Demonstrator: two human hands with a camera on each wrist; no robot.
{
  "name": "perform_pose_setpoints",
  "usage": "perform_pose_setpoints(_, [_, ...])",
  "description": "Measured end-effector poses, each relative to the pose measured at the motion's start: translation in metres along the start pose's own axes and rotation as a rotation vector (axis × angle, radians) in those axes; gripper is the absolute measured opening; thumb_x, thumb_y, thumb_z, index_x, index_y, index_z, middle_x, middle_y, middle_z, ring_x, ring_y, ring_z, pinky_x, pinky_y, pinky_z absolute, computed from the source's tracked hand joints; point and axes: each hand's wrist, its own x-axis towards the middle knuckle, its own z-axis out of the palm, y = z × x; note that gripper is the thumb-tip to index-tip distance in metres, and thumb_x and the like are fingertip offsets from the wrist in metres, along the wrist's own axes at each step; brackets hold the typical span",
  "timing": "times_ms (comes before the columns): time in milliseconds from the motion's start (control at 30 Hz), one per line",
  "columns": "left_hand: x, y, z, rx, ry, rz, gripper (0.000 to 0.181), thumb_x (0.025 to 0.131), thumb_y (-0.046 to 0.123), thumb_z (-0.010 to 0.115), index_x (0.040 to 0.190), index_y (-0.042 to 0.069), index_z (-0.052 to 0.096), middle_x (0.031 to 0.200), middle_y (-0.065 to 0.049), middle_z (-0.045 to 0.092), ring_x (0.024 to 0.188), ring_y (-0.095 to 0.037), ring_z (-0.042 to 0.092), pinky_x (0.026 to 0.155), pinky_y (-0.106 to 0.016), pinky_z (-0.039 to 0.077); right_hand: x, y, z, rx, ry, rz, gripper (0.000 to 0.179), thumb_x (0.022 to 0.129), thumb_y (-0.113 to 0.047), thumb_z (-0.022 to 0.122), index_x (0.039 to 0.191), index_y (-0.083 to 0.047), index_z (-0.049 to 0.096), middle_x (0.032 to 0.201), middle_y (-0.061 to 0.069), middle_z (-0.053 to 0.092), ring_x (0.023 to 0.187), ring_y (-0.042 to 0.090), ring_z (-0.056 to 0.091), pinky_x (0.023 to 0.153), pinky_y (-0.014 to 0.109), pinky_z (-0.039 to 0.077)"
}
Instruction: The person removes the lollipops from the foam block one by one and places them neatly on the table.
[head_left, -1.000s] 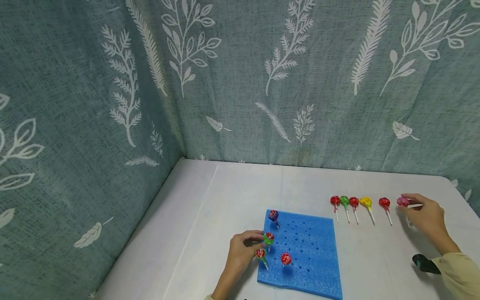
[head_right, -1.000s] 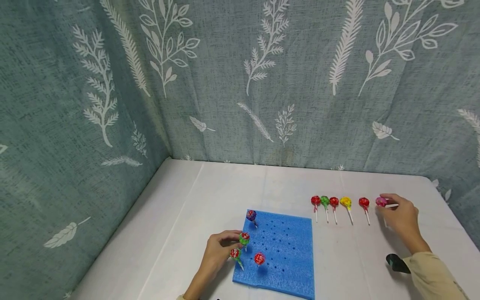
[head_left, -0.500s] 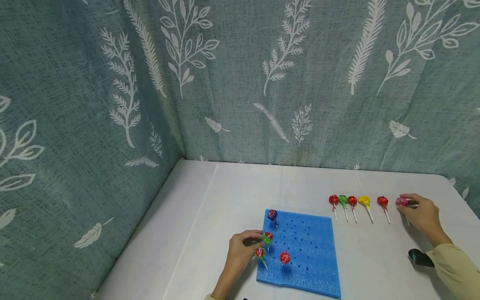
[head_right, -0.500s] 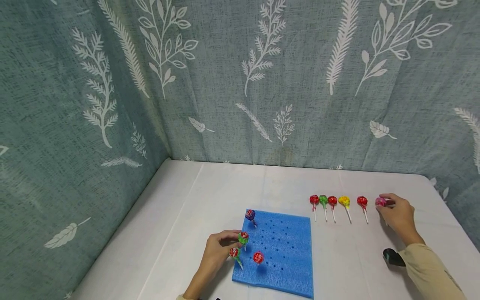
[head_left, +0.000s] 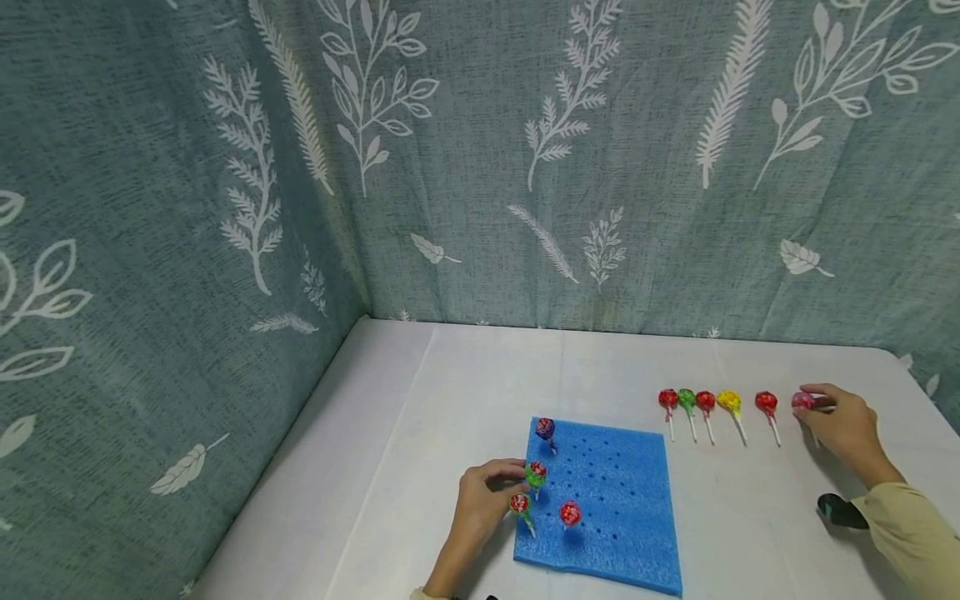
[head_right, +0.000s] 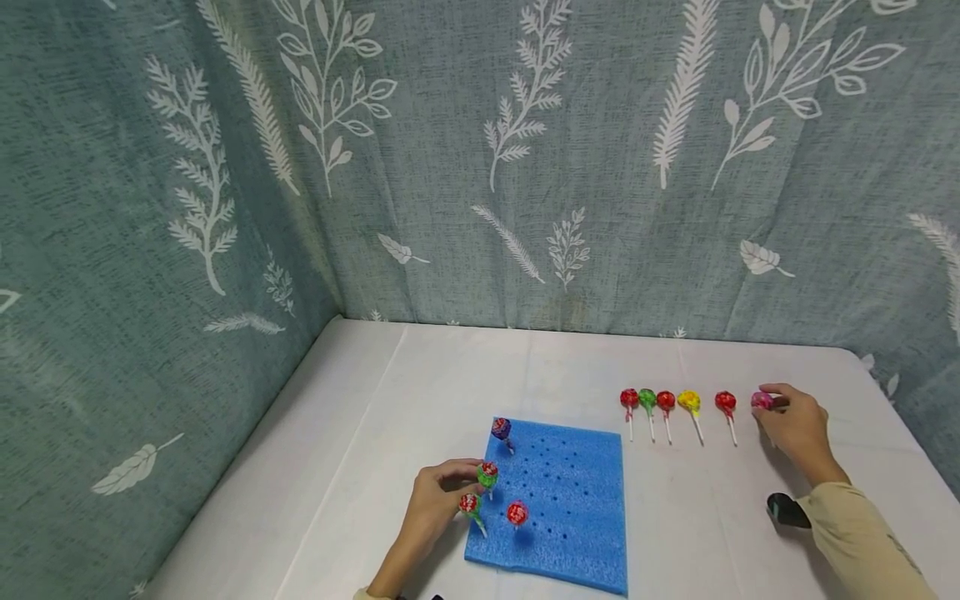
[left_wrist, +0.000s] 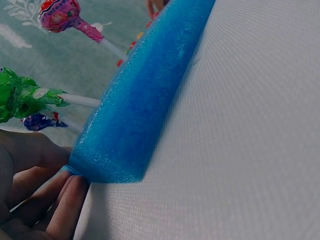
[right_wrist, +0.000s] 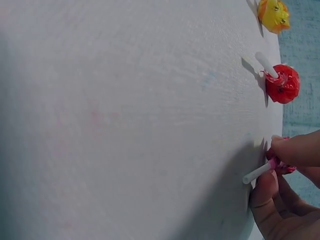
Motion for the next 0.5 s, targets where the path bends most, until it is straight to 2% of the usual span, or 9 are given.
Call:
perform_pose_setpoints(233, [0.0, 0.0002, 0.0006, 0.007, 0.008, -0.018, 0.016, 0.071, -0.001, 0.078, 0.083, 0.01, 0.074, 0.097, 0.0, 0.071, 0.094, -0.016, 0.064, 0.086, -0.029, 0.05, 0.0033, 0.0032, 0.0006, -0.021, -0.023, 0.035, 0.048, 0.085, -0.006, 0.063, 0.124, 0.013, 0.046, 0.109, 0.038, 0.051, 0.094, 0.049, 0.05, 0.049, 0.027, 0.043])
perform_pose_setpoints(400, [0.0006, -0.0006, 0.0003, 0.003, 0.01, -0.017, 0.017, 0.071, 0.0, 0.079, 0.083, 0.01, 0.074, 0.097, 0.0, 0.071, 0.095, -0.016, 0.064, 0.088, -0.03, 0.049, 0.0042, 0.0077, 0.0007, -0.033, -0.018, 0.039, 0.048, 0.084, -0.005, 0.063, 0.125, 0.014, 0.046, 0.111, 0.039, 0.05, 0.098, 0.051, 0.048, 0.063, 0.046, 0.047])
perform_pose_setpoints(500, [0.001, -0.001, 0.0004, -0.002, 0.007, -0.004, 0.016, 0.07, 0.0, 0.079, 0.083, 0.009, 0.074, 0.097, 0.0, 0.071, 0.095, -0.017, 0.064, 0.087, -0.029, 0.049, 0.003, 0.0077, -0.001, -0.034, -0.013, 0.038, 0.047, 0.084, -0.003, 0.062, 0.124, 0.014, 0.046, 0.113, 0.039, 0.049, 0.1, 0.051, 0.047, 0.07, 0.054, 0.045])
